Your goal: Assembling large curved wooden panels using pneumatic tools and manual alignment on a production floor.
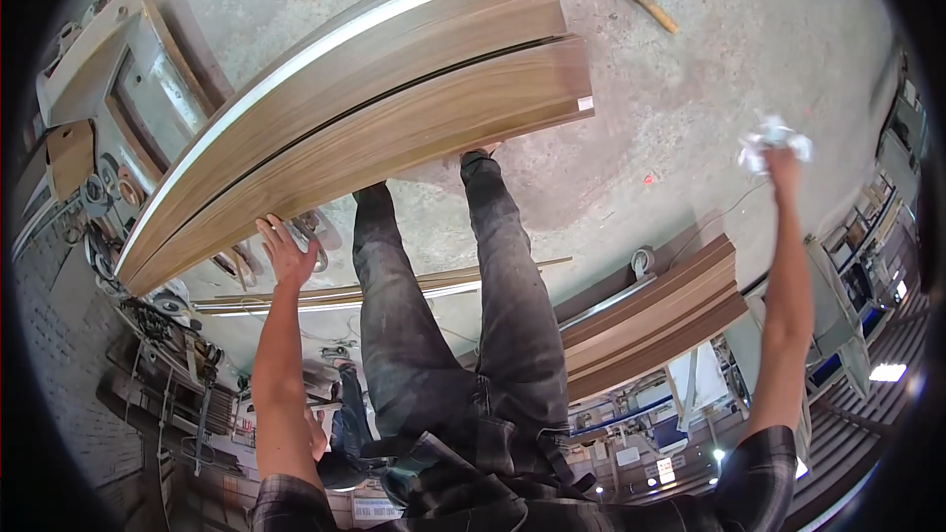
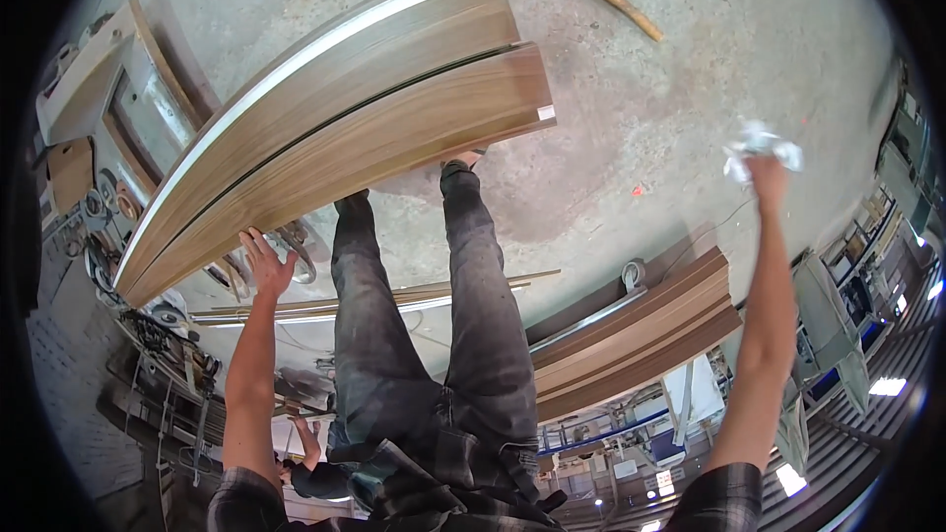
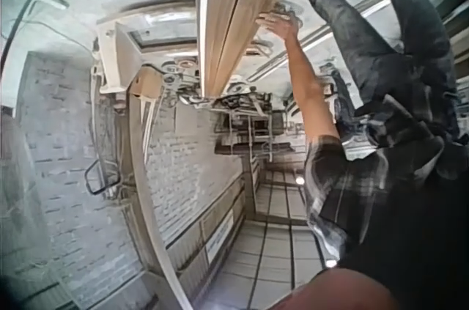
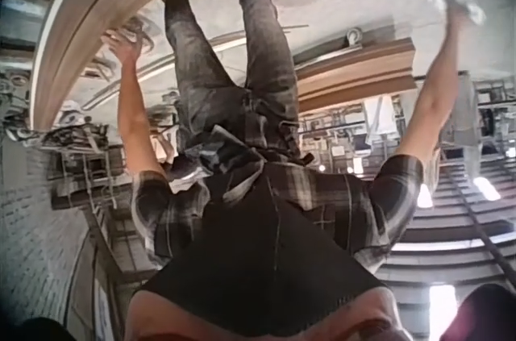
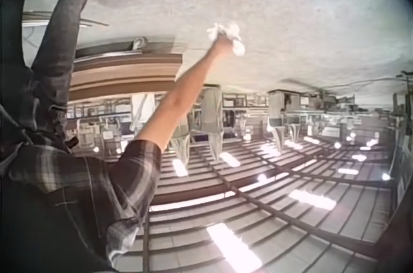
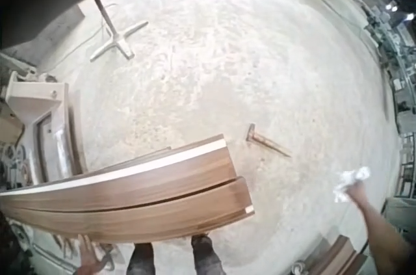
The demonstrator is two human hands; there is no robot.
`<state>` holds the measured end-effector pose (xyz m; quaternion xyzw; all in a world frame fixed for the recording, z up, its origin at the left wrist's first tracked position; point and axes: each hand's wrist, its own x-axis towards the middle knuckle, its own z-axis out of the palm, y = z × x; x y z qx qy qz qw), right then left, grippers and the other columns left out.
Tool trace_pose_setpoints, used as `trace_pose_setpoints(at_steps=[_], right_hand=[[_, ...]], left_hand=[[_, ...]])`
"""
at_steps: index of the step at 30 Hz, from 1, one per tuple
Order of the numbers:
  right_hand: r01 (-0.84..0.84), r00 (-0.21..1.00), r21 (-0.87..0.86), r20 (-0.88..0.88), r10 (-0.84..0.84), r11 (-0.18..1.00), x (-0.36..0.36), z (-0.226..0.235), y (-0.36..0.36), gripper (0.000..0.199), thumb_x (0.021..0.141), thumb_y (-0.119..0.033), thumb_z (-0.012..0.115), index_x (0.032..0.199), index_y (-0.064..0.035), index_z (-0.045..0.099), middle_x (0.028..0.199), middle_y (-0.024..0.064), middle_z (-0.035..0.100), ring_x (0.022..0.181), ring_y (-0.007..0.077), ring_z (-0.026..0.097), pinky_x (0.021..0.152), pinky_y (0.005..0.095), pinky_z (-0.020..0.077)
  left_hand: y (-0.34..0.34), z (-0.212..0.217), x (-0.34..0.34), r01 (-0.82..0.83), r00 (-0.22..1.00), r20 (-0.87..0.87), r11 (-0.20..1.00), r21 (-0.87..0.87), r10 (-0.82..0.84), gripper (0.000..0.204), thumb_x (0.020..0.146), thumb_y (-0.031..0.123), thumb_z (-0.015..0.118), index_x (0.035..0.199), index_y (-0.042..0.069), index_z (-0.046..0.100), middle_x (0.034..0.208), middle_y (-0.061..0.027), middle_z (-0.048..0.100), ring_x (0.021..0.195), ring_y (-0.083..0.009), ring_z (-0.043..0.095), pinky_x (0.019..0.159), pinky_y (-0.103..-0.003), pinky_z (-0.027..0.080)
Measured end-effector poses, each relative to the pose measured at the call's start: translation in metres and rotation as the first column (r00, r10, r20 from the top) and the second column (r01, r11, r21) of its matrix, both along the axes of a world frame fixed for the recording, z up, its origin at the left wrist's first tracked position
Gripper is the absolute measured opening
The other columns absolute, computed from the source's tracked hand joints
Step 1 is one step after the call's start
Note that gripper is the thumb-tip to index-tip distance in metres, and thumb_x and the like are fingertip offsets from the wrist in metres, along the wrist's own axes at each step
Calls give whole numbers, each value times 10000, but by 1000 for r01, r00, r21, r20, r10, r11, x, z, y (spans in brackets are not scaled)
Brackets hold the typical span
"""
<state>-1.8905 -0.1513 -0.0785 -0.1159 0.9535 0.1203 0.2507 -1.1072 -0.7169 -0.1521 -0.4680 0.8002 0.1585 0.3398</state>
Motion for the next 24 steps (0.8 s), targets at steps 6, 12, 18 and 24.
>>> trace_pose_setpoints(at_steps=[6,12,18,24], right_hand=[[-57,993,-190,88,75,980,194,-142,-86,464,562,-217,777,966,-55,614,930,191,621,911,383,589,743,464,483],[119,922,24,368,-119,993,340,-167,-47,471,715,-250,703,1152,-121,584,1121,165,583,970,378,575,810,458,486],[-5,661,-252,725,193,968,418,-93,-120,830,698,-136,745,1405,-109,310,1072,169,627,1015,306,606,818,414,498],[919,387,-393,888,-248,24,355,-75,-272,657,806,-41,656,1344,21,285,1133,157,547,980,184,567,689,258,501]], left_hand=[[21,-14,-38,-211,953,-229,977,-35,198,894,771,329,643,1408,-80,167,1411,-385,184,1329,-492,204,1082,-487,229],[93,2,-167,-169,903,-385,981,93,192,784,807,292,603,1387,-87,236,1418,-381,164,1330,-484,206,1097,-451,212],[98,3,-176,-168,957,-259,979,-115,134,854,813,320,594,1405,-93,139,1430,-390,90,1349,-488,135,1112,-443,167],[127,-11,-211,-180,913,-389,977,-113,123,868,787,276,595,1373,-151,116,1393,-438,75,1315,-566,95,1079,-564,164]])
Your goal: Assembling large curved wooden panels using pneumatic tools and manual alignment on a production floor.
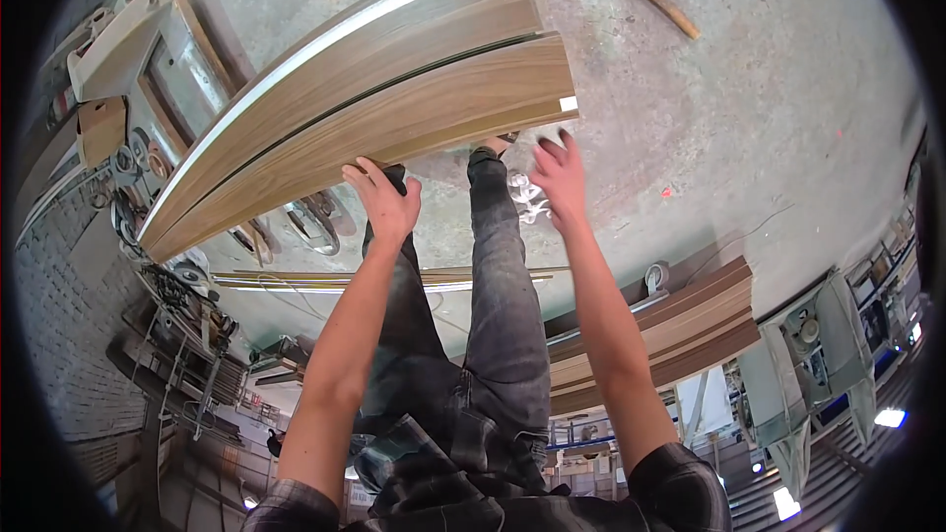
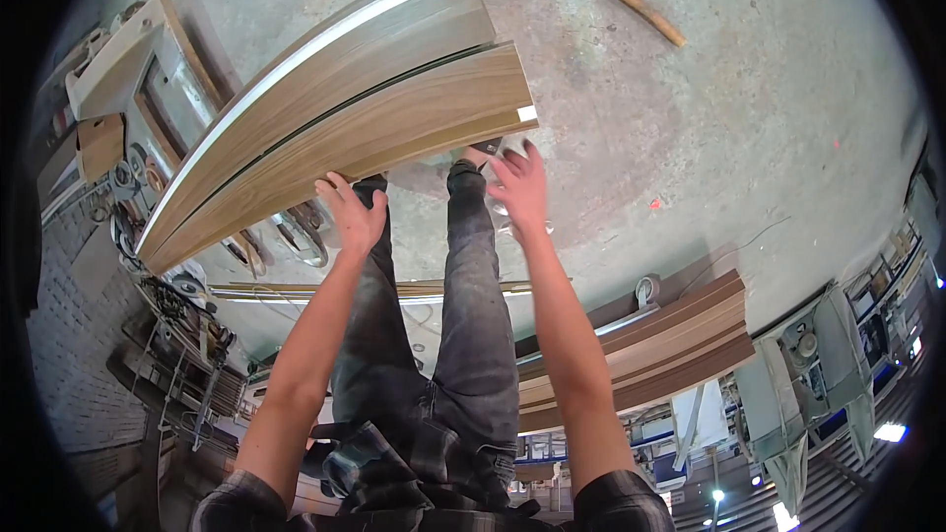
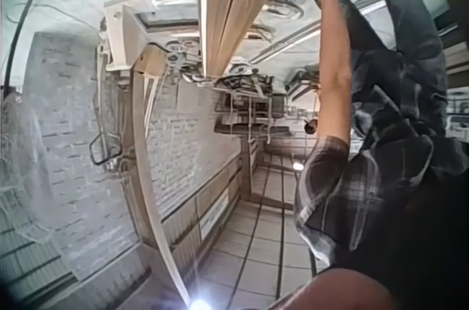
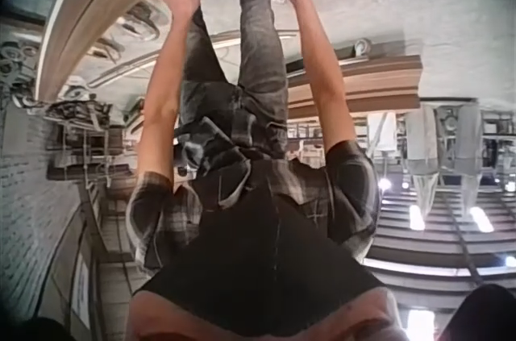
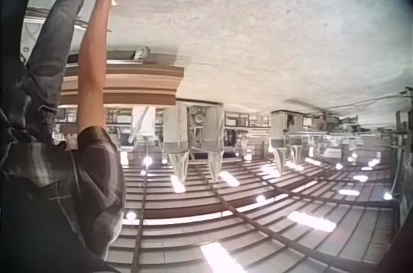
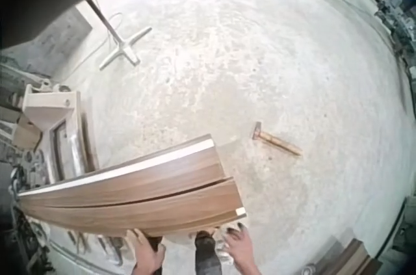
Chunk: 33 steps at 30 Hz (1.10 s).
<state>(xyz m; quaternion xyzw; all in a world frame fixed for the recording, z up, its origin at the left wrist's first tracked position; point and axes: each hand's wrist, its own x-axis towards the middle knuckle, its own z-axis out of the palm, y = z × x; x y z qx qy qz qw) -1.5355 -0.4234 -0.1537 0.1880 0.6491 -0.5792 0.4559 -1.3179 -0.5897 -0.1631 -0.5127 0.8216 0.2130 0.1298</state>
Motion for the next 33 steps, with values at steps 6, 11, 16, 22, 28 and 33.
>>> trace_pose_setpoints(at_steps=[6,11,16,22,28,33], right_hand=[[302,952,-77,-34,-306,950,-2,-29,-43,370,859,-44,634,1175,12,450,1076,79,536,951,134,515,736,263,469],[307,948,-6,-86,-307,952,2,-33,-53,301,833,-37,667,1045,54,474,967,90,554,802,120,517,554,231,442],[353,934,-49,-30,-355,934,1,-34,-50,274,852,-41,647,1052,49,483,985,89,553,841,147,546,634,260,491],[167,986,5,-32,-167,986,15,-27,-51,369,859,-51,634,1150,31,422,1058,101,522,871,162,559,697,305,532],[90,974,-95,216,-68,991,74,-30,-92,438,802,25,658,1181,8,439,1093,99,516,928,183,548,704,307,518],[32,974,-127,228,-3,991,100,-44,-105,454,835,27,619,1242,4,419,1192,96,491,1074,221,527,806,349,522]], left_hand=[[4,9,-13,-23,978,208,995,92,3,906,799,344,582,1403,-99,74,1417,-401,70,1329,-544,96,1039,-597,205],[-1,16,-12,-16,975,223,995,102,-7,906,795,356,586,1400,-100,89,1412,-399,84,1330,-541,104,1006,-604,261],[-5,19,-12,-80,981,187,986,145,52,886,788,328,568,1407,-93,93,1430,-394,43,1341,-537,61,1001,-647,233],[0,12,-6,-292,943,-159,956,35,294,818,772,318,663,1349,-93,255,1387,-322,257,1301,-452,269,1032,-513,287],[-24,-26,22,-693,-69,-88,16,721,994,747,788,421,705,1323,80,311,1225,-114,449,1148,-240,451,932,-474,416],[-24,-42,29,-348,-206,-30,-44,936,978,602,836,387,673,1275,90,388,1211,-72,479,1093,-203,496,929,-467,446]])
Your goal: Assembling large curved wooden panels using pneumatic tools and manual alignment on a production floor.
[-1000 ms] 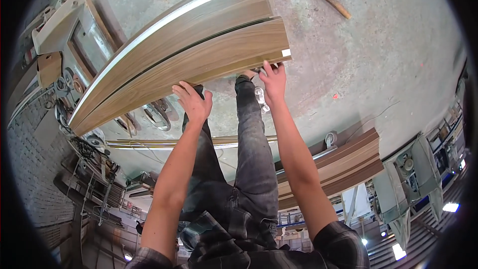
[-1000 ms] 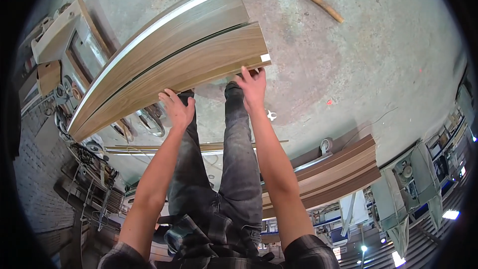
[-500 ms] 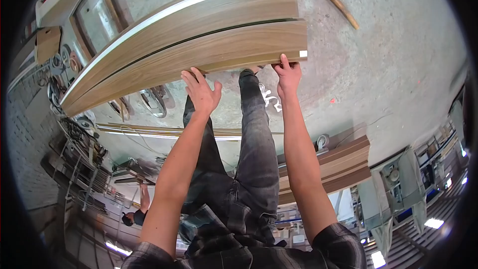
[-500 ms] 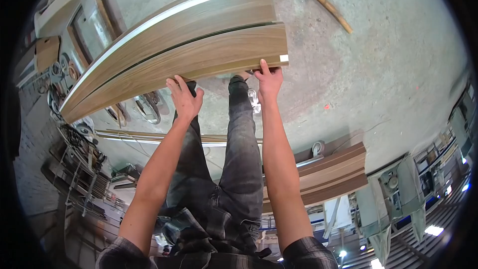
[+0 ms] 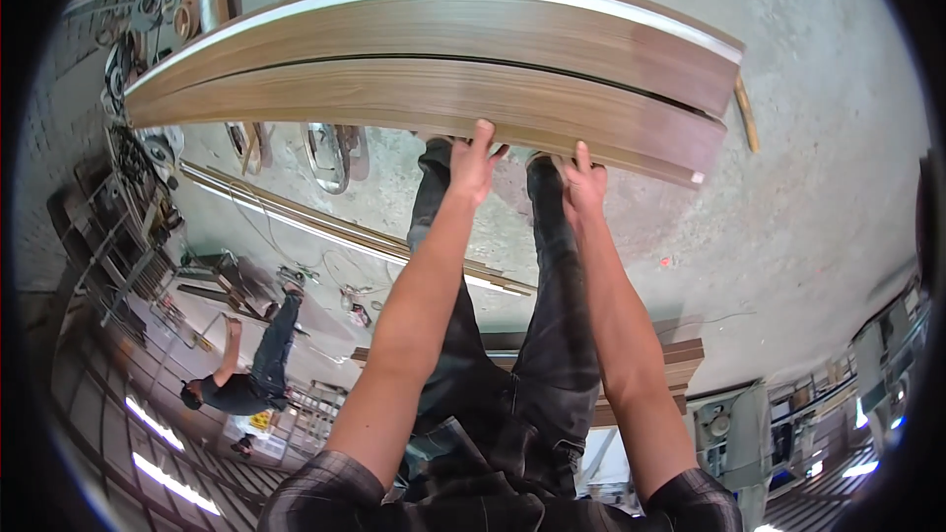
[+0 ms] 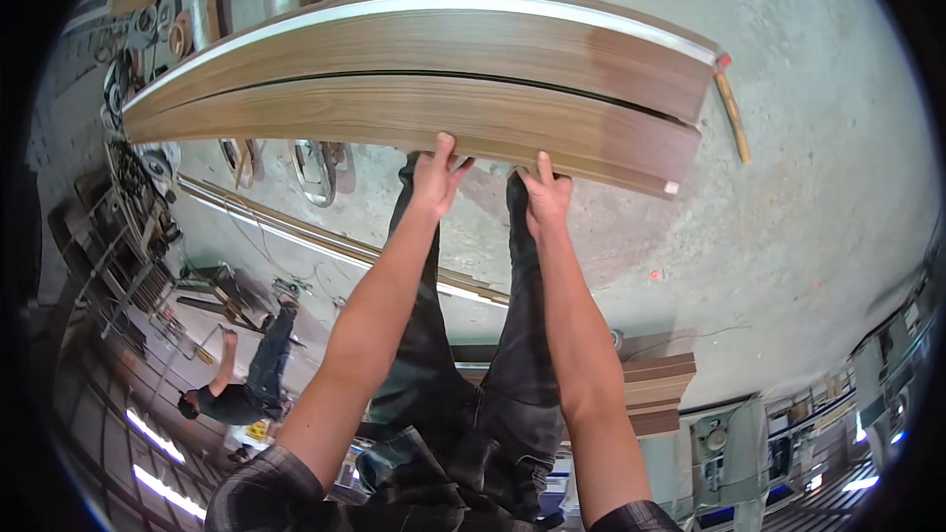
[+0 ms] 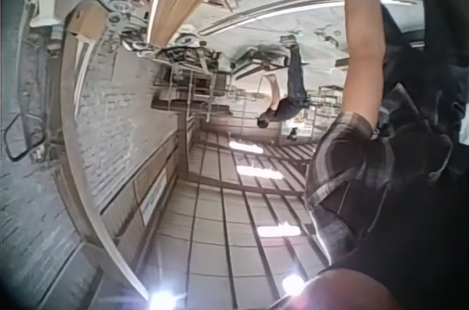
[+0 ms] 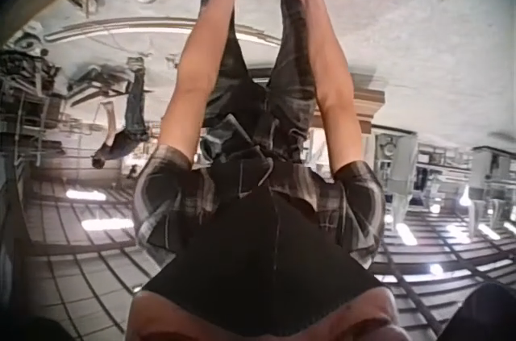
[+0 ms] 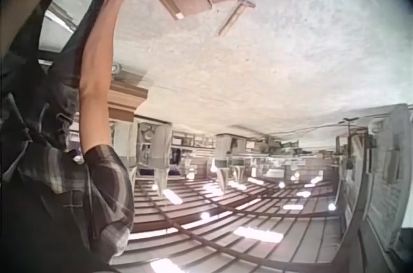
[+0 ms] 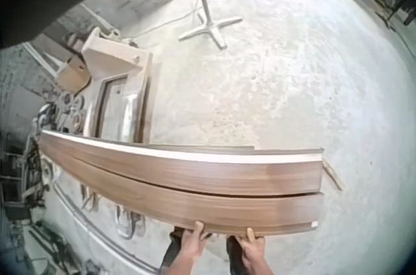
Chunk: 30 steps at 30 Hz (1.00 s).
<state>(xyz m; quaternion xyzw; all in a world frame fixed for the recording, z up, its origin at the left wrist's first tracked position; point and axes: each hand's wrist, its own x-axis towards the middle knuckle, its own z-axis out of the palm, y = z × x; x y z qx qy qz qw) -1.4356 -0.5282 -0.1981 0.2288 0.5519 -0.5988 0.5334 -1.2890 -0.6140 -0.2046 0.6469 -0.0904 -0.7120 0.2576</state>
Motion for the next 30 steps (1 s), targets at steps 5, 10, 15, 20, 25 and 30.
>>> trace_pose_setpoints(at_steps=[5,10,15,20,25,30], right_hand=[[-106,980,71,-159,116,992,-4,0,7,306,883,-46,572,1163,36,479,1104,117,529,971,196,574,823,347,523],[-584,794,179,-75,603,792,19,14,2,235,946,-209,482,1045,-9,557,852,83,612,751,196,634,679,337,542],[-893,-162,435,-556,815,119,116,75,-119,229,842,-28,588,1070,-28,568,887,127,651,744,153,635,670,300,514],[-667,-720,718,-690,-73,-200,211,48,-213,253,801,-87,570,1029,12,527,1292,199,488,1222,332,455,954,408,434],[-379,-822,859,-483,-301,-344,239,46,-226,224,794,-115,534,954,41,514,1395,243,363,1307,378,338,1042,453,340],[-166,-876,915,-308,-371,-367,249,55,-229,307,747,-99,594,1006,48,518,1415,226,346,1325,367,314,1056,468,312]], left_hand=[[4,4,-8,-63,998,2,998,-20,63,523,815,327,709,1181,47,461,1088,-62,549,984,-170,551,828,-388,505],[-21,-2,39,111,994,-3,994,-1,-111,408,813,351,703,1017,28,560,889,-39,601,770,-130,598,747,-284,522],[-75,-2,135,-186,979,85,982,29,183,518,772,394,744,1029,-9,544,785,-30,592,652,-103,577,556,-226,484],[-146,-16,264,-314,918,247,949,-28,311,558,754,435,743,992,-17,516,877,-108,609,731,-182,626,641,-282,543],[-177,-22,329,-33,958,285,999,15,27,535,720,435,767,963,18,537,787,-78,632,627,-149,623,557,-269,521],[-176,-39,325,-162,965,193,981,-104,180,542,653,424,794,925,11,571,797,-111,651,692,-183,651,583,-329,519]])
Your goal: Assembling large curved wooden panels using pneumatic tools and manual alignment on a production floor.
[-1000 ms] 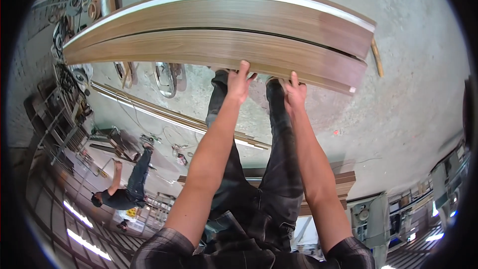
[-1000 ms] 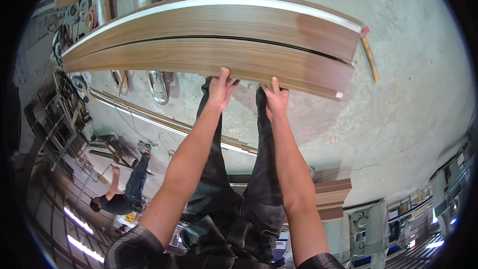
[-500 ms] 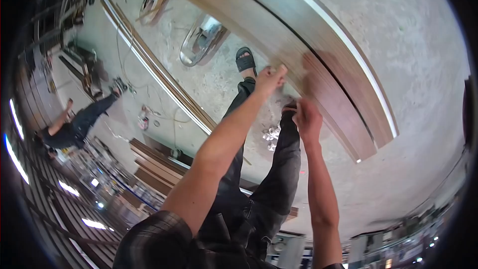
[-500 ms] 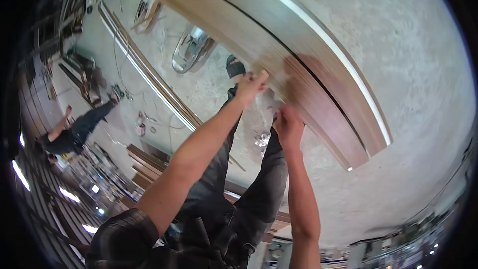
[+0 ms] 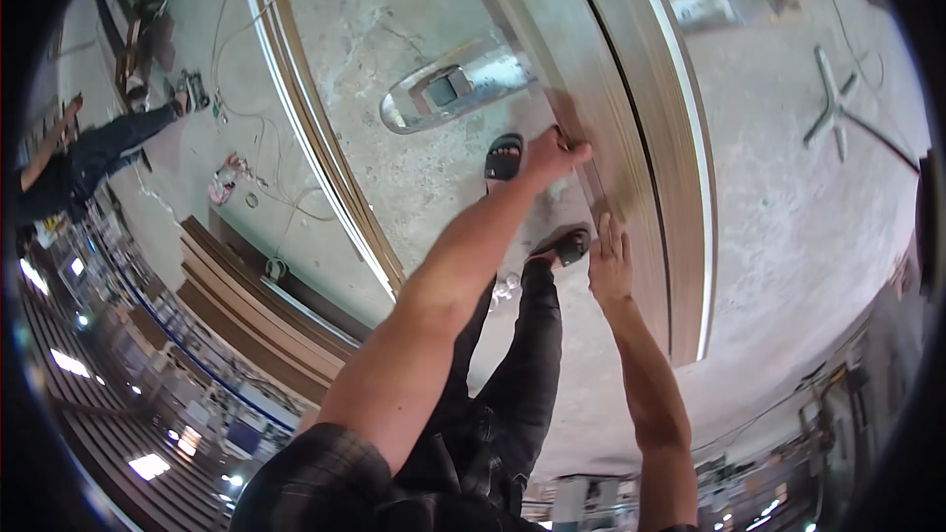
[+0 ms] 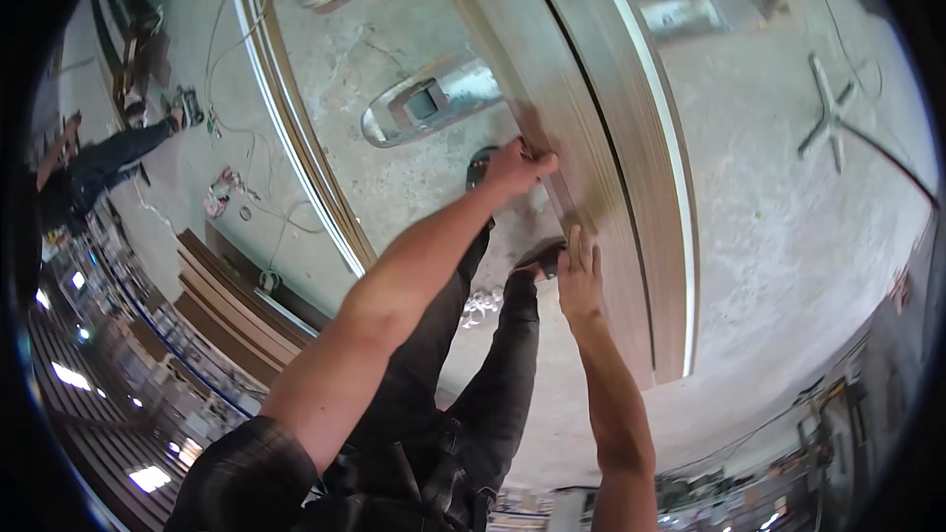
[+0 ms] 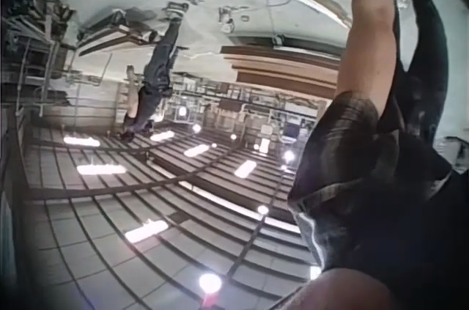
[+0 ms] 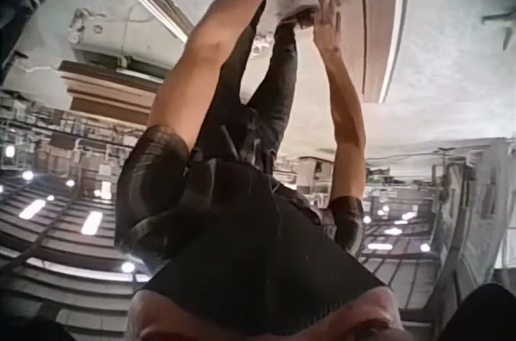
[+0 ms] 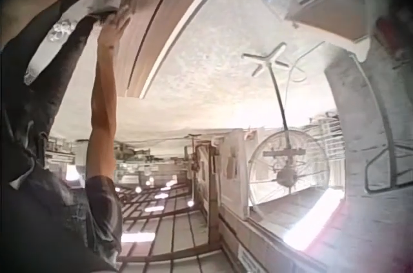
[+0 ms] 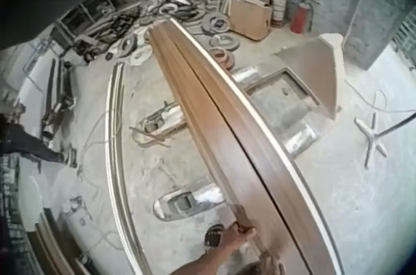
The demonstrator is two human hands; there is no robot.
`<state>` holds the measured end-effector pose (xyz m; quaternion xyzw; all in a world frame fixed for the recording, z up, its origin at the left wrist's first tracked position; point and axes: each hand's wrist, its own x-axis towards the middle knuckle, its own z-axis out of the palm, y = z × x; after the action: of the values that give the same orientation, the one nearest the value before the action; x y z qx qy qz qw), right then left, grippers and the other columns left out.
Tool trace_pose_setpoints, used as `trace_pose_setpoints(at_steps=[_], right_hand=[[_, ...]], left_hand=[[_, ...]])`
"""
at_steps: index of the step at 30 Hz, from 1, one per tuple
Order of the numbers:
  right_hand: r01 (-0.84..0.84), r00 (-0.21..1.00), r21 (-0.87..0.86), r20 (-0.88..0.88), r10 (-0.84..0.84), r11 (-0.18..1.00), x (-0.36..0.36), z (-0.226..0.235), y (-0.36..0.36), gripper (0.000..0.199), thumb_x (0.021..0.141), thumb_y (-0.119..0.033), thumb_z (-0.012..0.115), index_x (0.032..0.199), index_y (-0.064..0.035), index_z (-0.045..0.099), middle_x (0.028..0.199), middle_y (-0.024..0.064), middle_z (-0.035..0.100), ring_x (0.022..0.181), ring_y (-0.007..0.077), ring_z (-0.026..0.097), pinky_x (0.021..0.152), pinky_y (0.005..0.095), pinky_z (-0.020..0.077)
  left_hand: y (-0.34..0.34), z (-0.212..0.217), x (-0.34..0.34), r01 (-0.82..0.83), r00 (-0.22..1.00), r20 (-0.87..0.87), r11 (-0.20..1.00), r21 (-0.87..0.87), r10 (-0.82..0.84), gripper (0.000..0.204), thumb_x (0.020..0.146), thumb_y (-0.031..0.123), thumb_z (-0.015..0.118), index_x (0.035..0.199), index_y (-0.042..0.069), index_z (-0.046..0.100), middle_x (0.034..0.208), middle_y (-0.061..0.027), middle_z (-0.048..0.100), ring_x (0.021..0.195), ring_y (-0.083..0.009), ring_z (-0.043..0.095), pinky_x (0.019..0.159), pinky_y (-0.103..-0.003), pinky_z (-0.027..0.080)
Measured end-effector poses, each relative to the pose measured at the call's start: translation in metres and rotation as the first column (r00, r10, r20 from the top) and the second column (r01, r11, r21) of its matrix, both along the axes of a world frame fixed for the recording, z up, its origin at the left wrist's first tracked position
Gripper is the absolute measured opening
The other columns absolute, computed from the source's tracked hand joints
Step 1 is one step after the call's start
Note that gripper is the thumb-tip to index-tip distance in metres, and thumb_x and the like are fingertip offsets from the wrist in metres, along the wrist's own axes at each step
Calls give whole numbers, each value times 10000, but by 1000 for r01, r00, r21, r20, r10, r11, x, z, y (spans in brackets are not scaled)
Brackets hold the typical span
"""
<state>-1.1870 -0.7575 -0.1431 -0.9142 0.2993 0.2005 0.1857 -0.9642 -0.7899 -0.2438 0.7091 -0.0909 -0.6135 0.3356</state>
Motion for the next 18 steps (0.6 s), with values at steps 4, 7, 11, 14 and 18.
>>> trace_pose_setpoints(at_steps=[4,7,11,14,18], right_hand=[[134,986,284,-138,-98,949,49,22,-50,542,748,-125,654,1233,-7,442,1392,168,393,1319,323,338,1035,451,352],[265,950,235,101,-295,935,123,23,-109,497,741,-78,610,1212,-38,454,1376,172,410,1279,347,389,1011,412,389],[15,965,127,258,-47,992,243,-14,-123,344,788,-87,543,1106,26,472,1382,232,383,1297,360,362,1037,412,357],[-162,982,-130,81,174,978,217,-49,-154,268,827,-102,499,1041,57,492,1392,268,350,1305,382,344,1056,425,328],[-304,952,-180,-16,306,935,231,-50,-143,267,858,-145,478,1034,52,518,1430,267,291,1322,390,301,1071,454,291]], left_hand=[[9,0,1,123,948,296,992,5,-119,605,634,471,764,994,28,562,848,-145,663,762,-277,662,663,-369,521],[-4,8,-12,104,968,226,993,55,-114,595,676,483,689,1073,65,541,931,-181,654,903,-377,617,745,-422,499],[31,-22,6,129,906,411,991,-38,-102,532,777,377,605,1215,104,474,1047,-191,624,951,-399,591,772,-463,492],[-9,10,-16,240,932,262,969,66,-249,508,802,337,594,1245,126,462,1045,-184,627,959,-389,594,796,-459,494],[37,-6,40,241,970,36,936,-257,-240,511,784,396,648,1192,112,529,997,-157,650,955,-323,625,804,-401,496]])
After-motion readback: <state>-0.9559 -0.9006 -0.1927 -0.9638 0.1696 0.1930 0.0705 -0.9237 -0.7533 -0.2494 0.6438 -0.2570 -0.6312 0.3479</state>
